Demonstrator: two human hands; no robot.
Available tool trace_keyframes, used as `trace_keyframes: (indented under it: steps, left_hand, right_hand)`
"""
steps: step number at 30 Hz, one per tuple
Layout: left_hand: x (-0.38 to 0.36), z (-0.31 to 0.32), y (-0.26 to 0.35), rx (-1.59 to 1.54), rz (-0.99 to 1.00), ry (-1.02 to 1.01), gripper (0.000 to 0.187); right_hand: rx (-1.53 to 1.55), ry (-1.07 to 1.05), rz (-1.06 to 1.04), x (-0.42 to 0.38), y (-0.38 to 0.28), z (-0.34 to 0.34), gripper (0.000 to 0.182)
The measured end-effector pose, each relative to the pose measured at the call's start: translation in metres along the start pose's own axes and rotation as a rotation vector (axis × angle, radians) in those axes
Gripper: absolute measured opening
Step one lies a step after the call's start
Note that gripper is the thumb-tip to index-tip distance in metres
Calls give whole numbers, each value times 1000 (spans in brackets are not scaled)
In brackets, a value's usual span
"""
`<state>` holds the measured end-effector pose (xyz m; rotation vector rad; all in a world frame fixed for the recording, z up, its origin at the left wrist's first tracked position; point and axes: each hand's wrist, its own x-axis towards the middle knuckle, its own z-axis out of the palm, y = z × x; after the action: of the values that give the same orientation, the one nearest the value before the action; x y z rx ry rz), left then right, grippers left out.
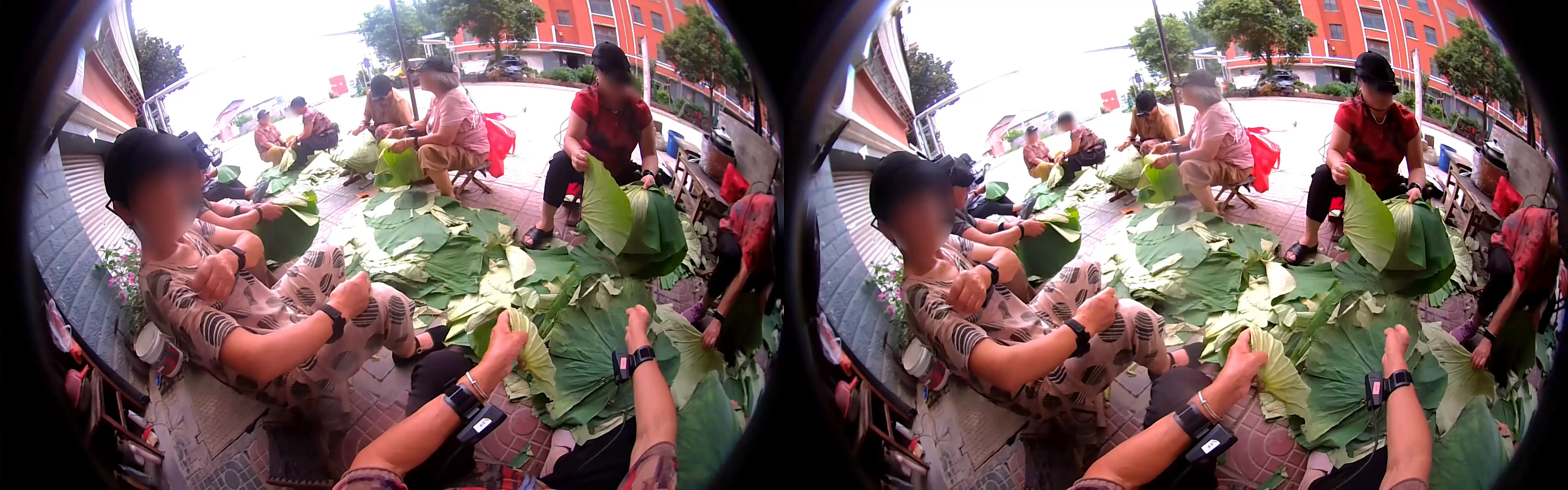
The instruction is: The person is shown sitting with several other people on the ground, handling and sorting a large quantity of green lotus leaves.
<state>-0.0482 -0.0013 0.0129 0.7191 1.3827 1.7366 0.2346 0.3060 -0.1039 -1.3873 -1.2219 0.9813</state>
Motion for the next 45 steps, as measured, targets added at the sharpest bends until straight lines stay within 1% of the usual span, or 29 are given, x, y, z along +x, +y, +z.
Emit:
trace_keyframes:
  steps: [1, 3, 5, 7, 8, 10, 11, 13, 14, 16, 17, 18, 20, 21, 23, 24, 26, 30, 32, 33, 34, 36, 37, 38, 39, 41, 43, 44, 45]
  left_hand:
    - [1, 1, -1, -15, -1, -5, 37]
    - [-1, 3, 2, -57, -9, -26, 39]
    - [-3, 4, 5, -130, -27, -71, 42]
    - [-7, 7, 13, -131, -54, -62, 42]
    - [-9, 6, 16, -131, -82, -58, 41]
    - [-8, 4, 15, -106, -78, -40, 39]
    - [-8, 4, 15, -81, -74, -27, 37]
    - [-6, 4, 13, -129, -72, -30, 33]
    - [-5, 4, 11, -177, -69, -33, 29]
    - [1, 1, 2, -149, -49, -62, 25]
    - [1, 1, 1, -122, -28, -90, 22]
    - [2, 1, 1, -123, -28, -91, 22]
    - [1, 1, 3, -127, -100, -97, 22]
    - [-1, 2, 4, -127, -102, -99, 22]
    - [-5, 4, 11, -99, -124, -106, 24]
    - [-9, 5, 16, -99, -125, -108, 24]
    - [-15, 8, 25, -105, -202, -99, 26]
    - [-14, 6, 25, -145, -254, -154, 30]
    - [-13, 5, 24, -125, -258, -161, 36]
    - [-12, 3, 24, -136, -267, -227, 41]
    - [-12, 4, 24, -136, -279, -229, 46]
    - [-19, 6, 32, -127, -234, -214, 50]
    - [-22, 7, 38, -142, -228, -193, 52]
    - [-23, 7, 42, -158, -221, -172, 54]
    - [-21, 5, 41, -183, -196, -160, 54]
    - [-18, 1, 40, -220, -167, -134, 53]
    - [-18, 0, 44, -249, -158, -78, 48]
    - [-17, -1, 42, -266, -141, -57, 46]
    - [-16, -2, 43, -272, -120, -30, 45]
  right_hand:
    - [57, -43, 73, -71, -69, 18, 32]
    - [95, -415, 119, -108, -96, 40, 36]
    - [116, -693, 112, -154, -132, 58, 33]
    - [52, -791, -5, -196, -161, 68, 32]
    - [63, -853, -101, -209, -163, 73, 43]
    - [-69, -916, -442, -234, -172, 77, 50]
    - [-69, -917, -441, -246, -179, 77, 50]
    - [-94, -1107, -325, -265, -190, 75, 57]
    - [-94, -1106, -324, -269, -190, 76, 57]
    - [-117, -1077, -471, -275, -188, 77, 61]
    - [-140, -1097, -465, -276, -194, 74, 67]
    - [-141, -1097, -465, -278, -197, 73, 67]
    - [-251, -1068, -582, -281, -203, 71, 67]
    - [-252, -1066, -580, -282, -204, 70, 67]
    - [-326, -1056, -736, -283, -206, 68, 55]
    - [-326, -1055, -735, -283, -205, 68, 55]
    - [-275, -1065, -821, -278, -198, 70, 42]
    - [-201, -979, -880, -261, -182, 71, 35]
    - [-296, -892, -724, -251, -182, 67, 32]
    - [-215, -819, -798, -246, -181, 68, 29]
    - [-218, -856, -688, -238, -181, 67, 29]
    - [-147, -847, -707, -218, -175, 62, 30]
    - [-43, -830, -665, -203, -159, 66, 29]
    - [-105, -787, -556, -199, -169, 58, 29]
    - [-43, -775, -490, -183, -159, 56, 30]
    - [30, -599, -247, -160, -153, 55, 33]
    - [234, -482, -169, -136, -149, 49, 33]
    - [307, -459, -182, -111, -132, 45, 33]
    - [358, -403, -186, -103, -136, 36, 34]
